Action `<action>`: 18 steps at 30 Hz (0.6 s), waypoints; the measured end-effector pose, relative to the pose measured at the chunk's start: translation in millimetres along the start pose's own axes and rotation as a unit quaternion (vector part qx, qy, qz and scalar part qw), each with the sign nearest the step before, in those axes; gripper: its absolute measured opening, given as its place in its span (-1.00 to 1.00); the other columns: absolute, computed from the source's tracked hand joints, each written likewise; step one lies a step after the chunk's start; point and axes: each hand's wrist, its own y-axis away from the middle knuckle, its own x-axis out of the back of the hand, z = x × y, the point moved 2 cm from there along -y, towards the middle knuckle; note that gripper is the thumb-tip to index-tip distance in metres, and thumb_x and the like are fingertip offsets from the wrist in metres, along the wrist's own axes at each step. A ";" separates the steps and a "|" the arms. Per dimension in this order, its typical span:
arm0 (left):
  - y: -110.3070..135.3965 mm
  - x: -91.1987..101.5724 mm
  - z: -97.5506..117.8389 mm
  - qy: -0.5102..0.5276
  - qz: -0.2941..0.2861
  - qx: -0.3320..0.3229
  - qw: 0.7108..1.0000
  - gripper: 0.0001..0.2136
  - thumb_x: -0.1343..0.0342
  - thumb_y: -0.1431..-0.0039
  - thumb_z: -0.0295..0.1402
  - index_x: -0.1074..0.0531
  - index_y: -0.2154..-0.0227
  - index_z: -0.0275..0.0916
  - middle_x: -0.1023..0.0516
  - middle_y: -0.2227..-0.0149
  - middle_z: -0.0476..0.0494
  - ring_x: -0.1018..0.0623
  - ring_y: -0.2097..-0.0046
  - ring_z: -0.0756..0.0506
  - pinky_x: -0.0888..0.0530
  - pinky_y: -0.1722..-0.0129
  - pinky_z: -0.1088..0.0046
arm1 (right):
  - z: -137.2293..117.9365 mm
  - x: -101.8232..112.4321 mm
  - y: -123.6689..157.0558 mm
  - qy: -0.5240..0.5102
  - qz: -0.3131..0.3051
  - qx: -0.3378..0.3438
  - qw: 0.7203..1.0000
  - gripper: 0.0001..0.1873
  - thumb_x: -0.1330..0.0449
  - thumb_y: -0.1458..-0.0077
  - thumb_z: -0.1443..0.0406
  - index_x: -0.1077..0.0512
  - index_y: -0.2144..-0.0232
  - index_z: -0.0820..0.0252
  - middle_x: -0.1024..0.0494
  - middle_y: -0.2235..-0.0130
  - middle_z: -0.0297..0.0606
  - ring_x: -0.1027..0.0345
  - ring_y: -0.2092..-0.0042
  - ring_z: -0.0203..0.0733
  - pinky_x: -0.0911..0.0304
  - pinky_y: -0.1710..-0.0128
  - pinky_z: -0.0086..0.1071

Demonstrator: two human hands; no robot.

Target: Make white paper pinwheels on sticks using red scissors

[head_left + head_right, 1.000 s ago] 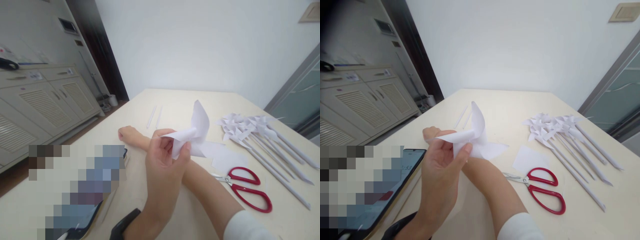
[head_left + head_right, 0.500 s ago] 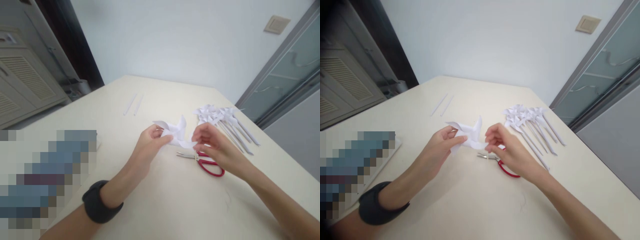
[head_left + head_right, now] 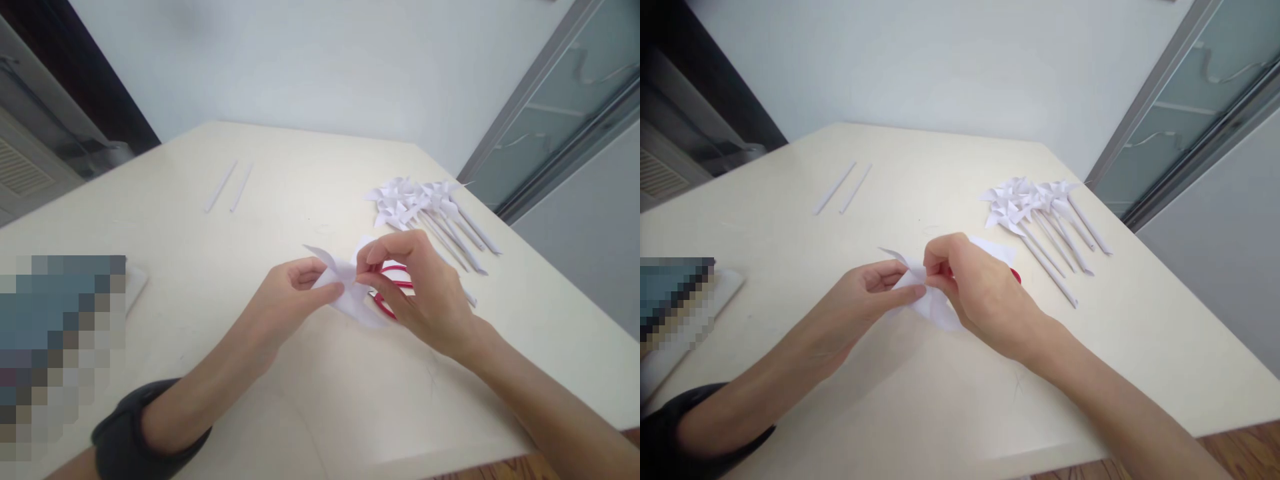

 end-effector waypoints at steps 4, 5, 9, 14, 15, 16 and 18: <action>0.6 -0.6 0.5 -0.001 0.005 -0.008 1.000 -0.87 -0.13 -0.05 -0.35 -0.55 0.34 -0.12 -0.59 0.34 -0.09 -0.54 0.28 -0.14 -0.43 0.28 0.38 | -3.3 1.7 -0.7 -0.011 0.006 0.019 1.000 -0.77 -0.11 -0.11 0.44 -0.12 0.34 0.06 -0.43 0.34 -0.37 -0.40 0.27 -0.25 -0.29 0.33 -0.33; 0.8 -0.7 0.3 0.001 0.005 -0.008 1.000 -0.88 -0.13 -0.05 -0.35 -0.55 0.34 -0.13 -0.59 0.33 -0.10 -0.54 0.27 -0.15 -0.43 0.29 0.39 | -3.4 1.5 -0.9 -0.018 0.007 0.016 1.000 -0.77 -0.11 -0.12 0.44 -0.12 0.33 0.05 -0.43 0.35 -0.38 -0.39 0.28 -0.25 -0.30 0.33 -0.33; 1.5 -0.1 -1.9 -0.012 0.002 -0.004 1.000 -0.92 -0.14 -0.04 -0.32 -0.51 0.42 -0.16 -0.57 0.36 -0.09 -0.53 0.29 -0.13 -0.40 0.35 0.43 | -1.2 -2.3 -0.3 0.018 0.009 0.030 0.999 -0.81 -0.10 -0.13 0.42 -0.14 0.33 0.06 -0.44 0.30 -0.34 -0.38 0.26 -0.23 -0.28 0.29 -0.30; 0.9 1.3 -4.9 -0.028 0.005 -0.008 1.000 -0.90 -0.15 -0.04 -0.28 -0.46 0.46 -0.18 -0.50 0.41 -0.05 -0.48 0.31 -0.09 -0.34 0.39 0.46 | -0.1 -8.6 0.3 0.058 -0.064 0.148 0.985 -0.84 -0.03 -0.16 0.43 -0.17 0.24 0.10 -0.41 0.28 -0.30 -0.29 0.25 -0.28 -0.22 0.32 -0.39; 0.7 1.4 -4.7 -0.033 0.005 -0.014 0.999 -0.90 -0.14 -0.04 -0.29 -0.46 0.47 -0.19 -0.49 0.41 -0.05 -0.47 0.31 -0.09 -0.34 0.38 0.46 | -0.1 -9.5 0.3 0.072 -0.079 0.154 0.982 -0.85 -0.02 -0.16 0.44 -0.17 0.23 0.12 -0.41 0.28 -0.29 -0.27 0.26 -0.28 -0.20 0.33 -0.40; 0.7 1.5 -4.2 -0.038 0.006 -0.021 0.999 -0.90 -0.13 -0.05 -0.29 -0.45 0.48 -0.19 -0.49 0.41 -0.05 -0.46 0.31 -0.09 -0.33 0.37 0.45 | -0.2 -10.2 0.2 0.085 -0.090 0.152 0.981 -0.86 0.00 -0.17 0.45 -0.18 0.24 0.13 -0.41 0.28 -0.29 -0.26 0.27 -0.29 -0.18 0.35 -0.41; 0.7 1.7 -3.3 -0.046 0.012 -0.030 0.998 -0.88 -0.13 -0.05 -0.29 -0.44 0.50 -0.20 -0.48 0.43 -0.04 -0.45 0.32 -0.08 -0.33 0.38 0.46 | -1.2 -10.9 0.4 0.103 -0.099 0.150 0.978 -0.88 0.02 -0.17 0.45 -0.18 0.28 0.14 -0.40 0.31 -0.30 -0.23 0.31 -0.31 -0.13 0.39 -0.42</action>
